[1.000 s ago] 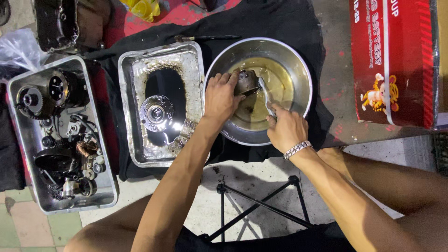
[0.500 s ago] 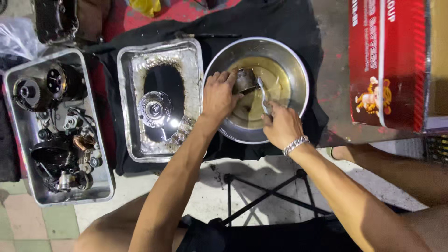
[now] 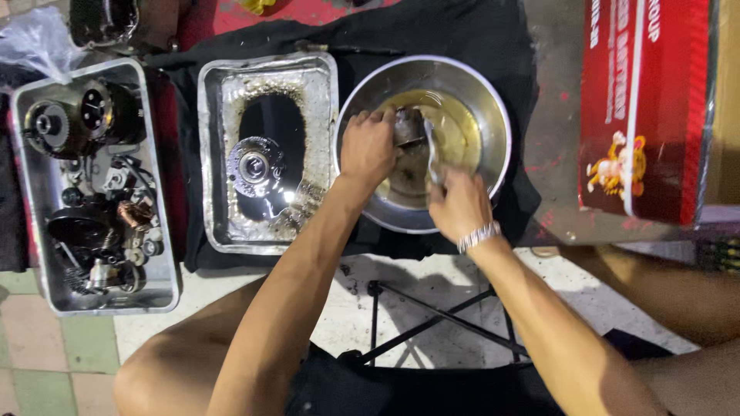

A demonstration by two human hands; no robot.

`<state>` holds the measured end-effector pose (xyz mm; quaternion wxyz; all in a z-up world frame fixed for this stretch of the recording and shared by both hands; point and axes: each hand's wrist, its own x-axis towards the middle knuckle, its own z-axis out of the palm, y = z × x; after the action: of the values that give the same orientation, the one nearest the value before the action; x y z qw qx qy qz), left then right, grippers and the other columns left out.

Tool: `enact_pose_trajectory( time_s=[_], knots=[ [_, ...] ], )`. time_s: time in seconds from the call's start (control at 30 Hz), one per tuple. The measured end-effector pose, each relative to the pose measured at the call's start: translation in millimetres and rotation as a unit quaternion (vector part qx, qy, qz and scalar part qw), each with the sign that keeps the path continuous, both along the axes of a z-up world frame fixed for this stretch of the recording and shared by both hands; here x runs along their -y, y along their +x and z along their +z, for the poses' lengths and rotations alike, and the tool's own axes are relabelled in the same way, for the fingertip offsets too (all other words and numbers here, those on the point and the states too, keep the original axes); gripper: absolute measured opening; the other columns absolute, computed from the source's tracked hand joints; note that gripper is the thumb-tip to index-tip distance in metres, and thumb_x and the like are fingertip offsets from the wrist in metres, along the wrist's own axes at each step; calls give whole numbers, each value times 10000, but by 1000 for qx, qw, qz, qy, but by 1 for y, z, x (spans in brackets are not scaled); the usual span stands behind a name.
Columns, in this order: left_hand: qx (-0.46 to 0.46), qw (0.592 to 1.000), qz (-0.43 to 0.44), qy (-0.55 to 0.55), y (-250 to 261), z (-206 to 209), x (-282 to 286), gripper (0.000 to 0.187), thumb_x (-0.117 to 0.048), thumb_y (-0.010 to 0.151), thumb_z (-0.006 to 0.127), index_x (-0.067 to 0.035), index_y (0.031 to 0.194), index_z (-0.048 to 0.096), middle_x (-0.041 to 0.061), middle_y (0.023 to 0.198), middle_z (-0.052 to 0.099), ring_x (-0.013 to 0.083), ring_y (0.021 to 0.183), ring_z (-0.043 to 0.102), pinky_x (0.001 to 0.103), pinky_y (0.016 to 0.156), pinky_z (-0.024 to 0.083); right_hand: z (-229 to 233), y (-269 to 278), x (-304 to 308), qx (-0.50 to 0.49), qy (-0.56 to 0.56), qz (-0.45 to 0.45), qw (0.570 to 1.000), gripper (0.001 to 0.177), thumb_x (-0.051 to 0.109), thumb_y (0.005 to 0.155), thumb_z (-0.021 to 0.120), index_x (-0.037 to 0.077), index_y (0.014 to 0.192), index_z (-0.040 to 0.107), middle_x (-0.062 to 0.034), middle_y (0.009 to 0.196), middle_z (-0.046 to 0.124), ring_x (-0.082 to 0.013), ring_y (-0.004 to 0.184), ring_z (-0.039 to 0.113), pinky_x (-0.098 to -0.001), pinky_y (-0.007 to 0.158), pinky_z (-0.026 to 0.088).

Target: The person scrubs a dark mechanical part with a toothbrush in a metal tray containing dark liquid. They then transfer the part to a metal bowl with clear liquid and continue scrubbing it with the toothbrush.

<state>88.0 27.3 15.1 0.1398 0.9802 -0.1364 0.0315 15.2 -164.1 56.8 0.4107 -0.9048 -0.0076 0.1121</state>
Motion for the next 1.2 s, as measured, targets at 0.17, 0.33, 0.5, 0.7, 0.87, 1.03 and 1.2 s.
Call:
enact_pose_trajectory(
  time_s=[0.17, 0.33, 0.5, 0.7, 0.87, 1.03, 1.2],
  knots=[
    [-52, 999, -1, 2, 0, 6, -4, 705, -218, 639, 893, 11, 1254, 634, 198, 1134, 715, 361, 1089, 642, 464, 949, 476, -3, 2, 5, -52, -19, -2, 998, 351, 125, 865, 693, 60, 1208, 734, -267, 981, 717, -422, 914, 714, -467, 820, 559],
    [-57, 998, 13, 1, -2, 17, 0, 781, -208, 621, 917, -27, 1322, 625, 222, 1285, 606, 377, 1138, 611, 465, 968, 463, 1, -1, 12, -24, 15, 21, 999, 339, 116, 862, 696, 51, 1191, 746, -267, 979, 710, -402, 911, 725, -440, 788, 569],
    [-98, 995, 25, -3, -1, 25, 2, 753, -178, 636, 919, -51, 1324, 641, 184, 1312, 568, 370, 1096, 615, 456, 972, 484, -2, 17, 6, -105, -15, -1, 994, 263, 144, 911, 703, 43, 1151, 744, -248, 922, 735, -336, 802, 753, -421, 753, 573],
    [-71, 997, 8, 4, 2, 29, -1, 743, -213, 619, 919, -52, 1296, 660, 153, 1171, 600, 341, 1083, 623, 458, 929, 491, -4, 0, 6, -123, 3, -2, 992, 269, 92, 862, 706, 40, 1118, 765, -246, 920, 737, -309, 787, 768, -398, 753, 569],
    [-66, 998, 9, 10, -1, 26, -4, 679, -232, 664, 913, -65, 1276, 673, 141, 1203, 612, 330, 1101, 622, 447, 930, 489, -19, 28, 7, 23, 56, 4, 998, 268, 76, 840, 720, -35, 1083, 740, -271, 968, 724, -344, 919, 753, -397, 776, 577],
    [-46, 999, -4, 1, -1, 26, -5, 726, -232, 628, 908, -61, 1292, 669, 157, 1193, 611, 335, 1103, 619, 451, 925, 489, -1, 9, 12, -105, -52, 27, 993, 228, 65, 861, 693, 13, 1069, 771, -298, 884, 703, -415, 855, 722, -457, 773, 554],
    [-58, 998, 3, 0, -3, 27, -4, 697, -247, 658, 905, -59, 1285, 668, 156, 1199, 607, 337, 1113, 615, 459, 910, 492, -10, 24, 7, -80, -48, 12, 996, 230, 97, 840, 725, -7, 1041, 766, -299, 890, 701, -407, 842, 726, -453, 779, 567]
  ],
)
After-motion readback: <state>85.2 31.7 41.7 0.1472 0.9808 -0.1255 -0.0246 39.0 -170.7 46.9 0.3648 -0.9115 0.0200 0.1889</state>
